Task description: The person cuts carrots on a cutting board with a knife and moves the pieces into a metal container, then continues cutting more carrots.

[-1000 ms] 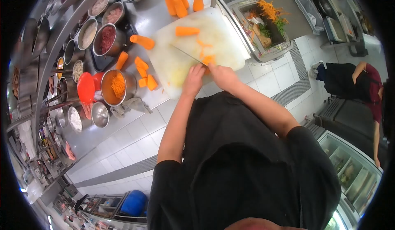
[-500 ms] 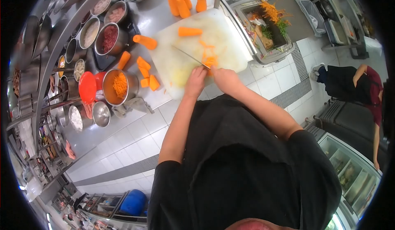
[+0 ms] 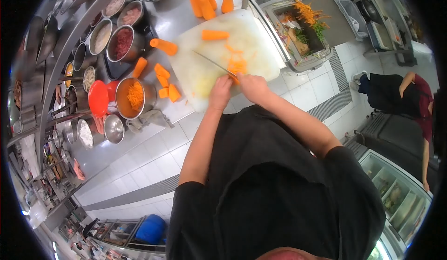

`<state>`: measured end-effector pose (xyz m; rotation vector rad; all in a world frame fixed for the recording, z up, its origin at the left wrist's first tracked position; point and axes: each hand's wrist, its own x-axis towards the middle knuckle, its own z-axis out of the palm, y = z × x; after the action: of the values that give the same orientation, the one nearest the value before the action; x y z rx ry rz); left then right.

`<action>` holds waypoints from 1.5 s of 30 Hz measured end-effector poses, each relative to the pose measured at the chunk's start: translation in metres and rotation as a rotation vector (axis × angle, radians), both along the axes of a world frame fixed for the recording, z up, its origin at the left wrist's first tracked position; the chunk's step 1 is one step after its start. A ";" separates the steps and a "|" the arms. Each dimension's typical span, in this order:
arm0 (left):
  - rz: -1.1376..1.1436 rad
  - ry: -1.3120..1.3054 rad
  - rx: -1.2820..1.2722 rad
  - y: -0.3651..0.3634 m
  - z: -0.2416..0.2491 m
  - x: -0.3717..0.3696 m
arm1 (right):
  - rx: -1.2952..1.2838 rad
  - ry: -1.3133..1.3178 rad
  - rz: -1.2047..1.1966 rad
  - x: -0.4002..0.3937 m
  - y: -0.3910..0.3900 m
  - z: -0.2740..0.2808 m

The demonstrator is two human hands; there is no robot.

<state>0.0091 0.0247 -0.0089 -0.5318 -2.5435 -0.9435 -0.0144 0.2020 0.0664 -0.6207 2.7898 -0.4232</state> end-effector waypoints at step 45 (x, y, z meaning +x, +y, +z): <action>0.000 -0.030 -0.036 -0.003 0.004 0.004 | -0.110 -0.118 -0.114 0.006 -0.019 -0.014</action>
<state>0.0131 0.0215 -0.0047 -0.5323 -2.5916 -0.9142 -0.0087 0.1826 0.0524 -0.4449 2.7115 -0.6195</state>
